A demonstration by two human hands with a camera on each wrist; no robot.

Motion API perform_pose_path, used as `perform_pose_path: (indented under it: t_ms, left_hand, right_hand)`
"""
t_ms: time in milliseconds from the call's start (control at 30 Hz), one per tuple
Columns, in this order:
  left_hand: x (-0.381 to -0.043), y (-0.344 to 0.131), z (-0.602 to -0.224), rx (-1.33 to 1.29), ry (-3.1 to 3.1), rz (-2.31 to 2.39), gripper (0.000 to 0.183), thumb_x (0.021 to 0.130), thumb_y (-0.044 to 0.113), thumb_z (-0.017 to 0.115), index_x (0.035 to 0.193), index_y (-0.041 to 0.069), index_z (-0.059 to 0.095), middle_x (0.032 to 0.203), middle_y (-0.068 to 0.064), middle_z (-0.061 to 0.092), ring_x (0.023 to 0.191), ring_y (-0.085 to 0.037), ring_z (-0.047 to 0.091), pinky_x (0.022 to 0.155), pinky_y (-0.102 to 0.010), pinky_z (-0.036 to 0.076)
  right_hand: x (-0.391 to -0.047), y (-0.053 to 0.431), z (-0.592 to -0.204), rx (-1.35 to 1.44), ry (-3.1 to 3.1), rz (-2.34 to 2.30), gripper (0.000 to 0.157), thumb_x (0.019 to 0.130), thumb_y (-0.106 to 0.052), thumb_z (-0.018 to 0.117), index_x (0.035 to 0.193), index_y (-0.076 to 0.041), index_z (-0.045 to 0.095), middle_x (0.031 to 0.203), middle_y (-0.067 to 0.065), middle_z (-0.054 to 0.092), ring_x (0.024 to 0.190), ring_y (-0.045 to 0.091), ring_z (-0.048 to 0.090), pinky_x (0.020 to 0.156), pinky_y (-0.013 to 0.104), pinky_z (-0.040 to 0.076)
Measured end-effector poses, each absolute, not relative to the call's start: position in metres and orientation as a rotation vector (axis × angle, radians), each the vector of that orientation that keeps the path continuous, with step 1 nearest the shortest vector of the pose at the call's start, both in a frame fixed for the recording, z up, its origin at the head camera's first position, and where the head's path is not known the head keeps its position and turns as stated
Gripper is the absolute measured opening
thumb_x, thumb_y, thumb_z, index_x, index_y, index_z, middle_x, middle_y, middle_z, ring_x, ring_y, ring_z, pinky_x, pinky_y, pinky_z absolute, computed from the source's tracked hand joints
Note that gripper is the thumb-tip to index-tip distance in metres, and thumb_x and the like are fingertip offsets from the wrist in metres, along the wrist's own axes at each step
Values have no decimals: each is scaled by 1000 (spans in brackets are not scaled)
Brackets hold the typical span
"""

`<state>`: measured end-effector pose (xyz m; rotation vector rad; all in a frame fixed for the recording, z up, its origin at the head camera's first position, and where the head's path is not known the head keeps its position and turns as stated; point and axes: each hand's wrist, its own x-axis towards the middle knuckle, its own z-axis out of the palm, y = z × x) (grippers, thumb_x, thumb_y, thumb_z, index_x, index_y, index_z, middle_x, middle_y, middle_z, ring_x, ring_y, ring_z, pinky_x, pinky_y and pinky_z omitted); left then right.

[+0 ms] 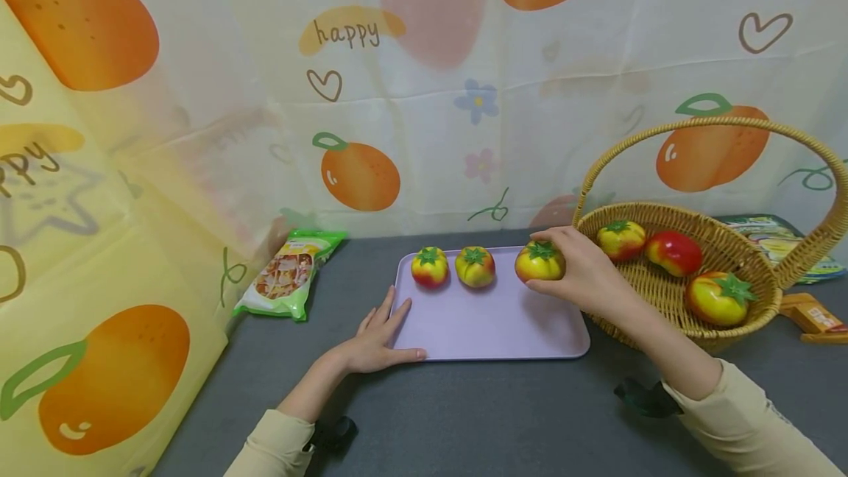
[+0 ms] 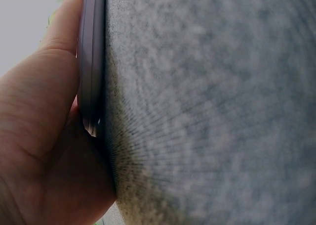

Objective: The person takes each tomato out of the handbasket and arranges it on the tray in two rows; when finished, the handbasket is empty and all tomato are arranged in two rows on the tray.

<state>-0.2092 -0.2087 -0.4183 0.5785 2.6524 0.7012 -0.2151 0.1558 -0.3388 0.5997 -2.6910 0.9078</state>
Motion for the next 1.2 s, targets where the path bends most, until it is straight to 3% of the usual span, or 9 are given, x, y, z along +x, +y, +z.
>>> perform_pose_path:
  t_ms: [1200]
  left_hand:
    - [-209,-210,-419,615,2658,719,101,84,62,64,157,12,16,161,-17,-14,147,-37,-3,113,-59,-2]
  right_hand:
    - [-249,126,-389,512,-2778,944,61,83,-16,76,133,7,49,129,27,48,117,43,47,95,55,41]
